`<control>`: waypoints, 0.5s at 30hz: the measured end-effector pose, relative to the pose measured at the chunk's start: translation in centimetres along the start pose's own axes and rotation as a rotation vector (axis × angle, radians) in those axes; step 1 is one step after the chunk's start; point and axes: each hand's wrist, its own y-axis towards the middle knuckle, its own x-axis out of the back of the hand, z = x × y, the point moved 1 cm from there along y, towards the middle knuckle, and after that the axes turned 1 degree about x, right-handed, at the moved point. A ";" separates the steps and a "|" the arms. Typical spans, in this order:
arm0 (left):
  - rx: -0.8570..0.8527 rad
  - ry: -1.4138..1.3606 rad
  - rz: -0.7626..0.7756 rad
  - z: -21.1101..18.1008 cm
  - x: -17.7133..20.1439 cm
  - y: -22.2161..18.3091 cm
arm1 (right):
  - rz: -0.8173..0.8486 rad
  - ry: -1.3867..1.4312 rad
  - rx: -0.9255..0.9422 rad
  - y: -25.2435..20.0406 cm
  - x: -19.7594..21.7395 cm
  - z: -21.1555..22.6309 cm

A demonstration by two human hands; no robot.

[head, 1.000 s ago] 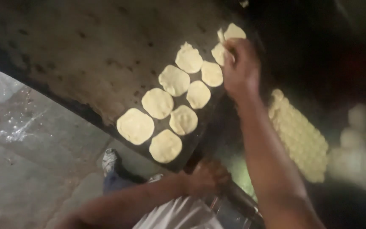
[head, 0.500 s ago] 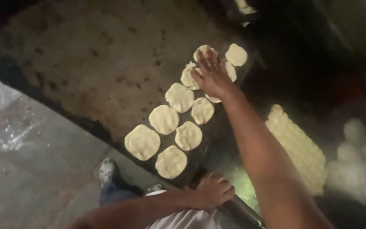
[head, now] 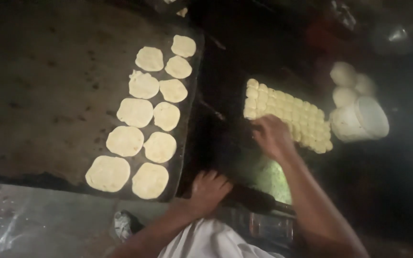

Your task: The person takes small dough pieces from a tray and flattens each one with a rolling pin on a dark work surface, then places the flattened dough discs onto a large baking tray, repeating this for many pieces and arranging them in rows.

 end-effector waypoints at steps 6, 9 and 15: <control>0.033 0.070 0.070 -3.0 7.8 1.8 | -0.193 -0.307 -0.008 -6.9 -5.3 -13.8; 0.064 0.102 -0.071 -3.1 9.0 2.7 | -0.449 0.083 0.164 -9.1 -1.2 -11.2; 0.333 0.350 -0.154 -3.4 9.2 5.5 | -0.717 0.149 -0.092 -20.0 -3.9 -4.5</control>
